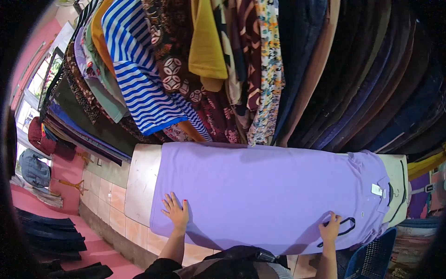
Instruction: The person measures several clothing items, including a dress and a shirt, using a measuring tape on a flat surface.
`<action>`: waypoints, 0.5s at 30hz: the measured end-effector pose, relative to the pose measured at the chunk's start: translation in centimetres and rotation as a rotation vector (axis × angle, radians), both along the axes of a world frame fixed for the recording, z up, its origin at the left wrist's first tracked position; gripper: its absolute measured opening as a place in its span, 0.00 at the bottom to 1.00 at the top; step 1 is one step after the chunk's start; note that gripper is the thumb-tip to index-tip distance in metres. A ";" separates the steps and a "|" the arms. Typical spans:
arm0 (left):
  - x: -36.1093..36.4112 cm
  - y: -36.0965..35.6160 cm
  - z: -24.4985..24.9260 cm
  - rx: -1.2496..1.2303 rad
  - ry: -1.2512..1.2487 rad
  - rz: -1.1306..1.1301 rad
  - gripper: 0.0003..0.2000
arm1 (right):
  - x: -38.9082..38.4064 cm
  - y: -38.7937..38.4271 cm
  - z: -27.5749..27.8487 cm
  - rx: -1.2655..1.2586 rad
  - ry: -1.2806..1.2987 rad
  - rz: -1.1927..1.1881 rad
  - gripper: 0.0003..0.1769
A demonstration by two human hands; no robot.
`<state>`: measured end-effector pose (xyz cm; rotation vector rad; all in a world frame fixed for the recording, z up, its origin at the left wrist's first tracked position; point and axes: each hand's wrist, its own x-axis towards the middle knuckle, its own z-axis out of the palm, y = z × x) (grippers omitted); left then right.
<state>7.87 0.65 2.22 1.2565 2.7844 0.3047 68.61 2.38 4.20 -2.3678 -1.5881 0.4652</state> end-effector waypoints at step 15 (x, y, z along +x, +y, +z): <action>7.6 3.5 1.7 0.025 -0.752 -0.694 0.19 | -17.0 5.0 0.8 -0.428 0.949 0.431 0.23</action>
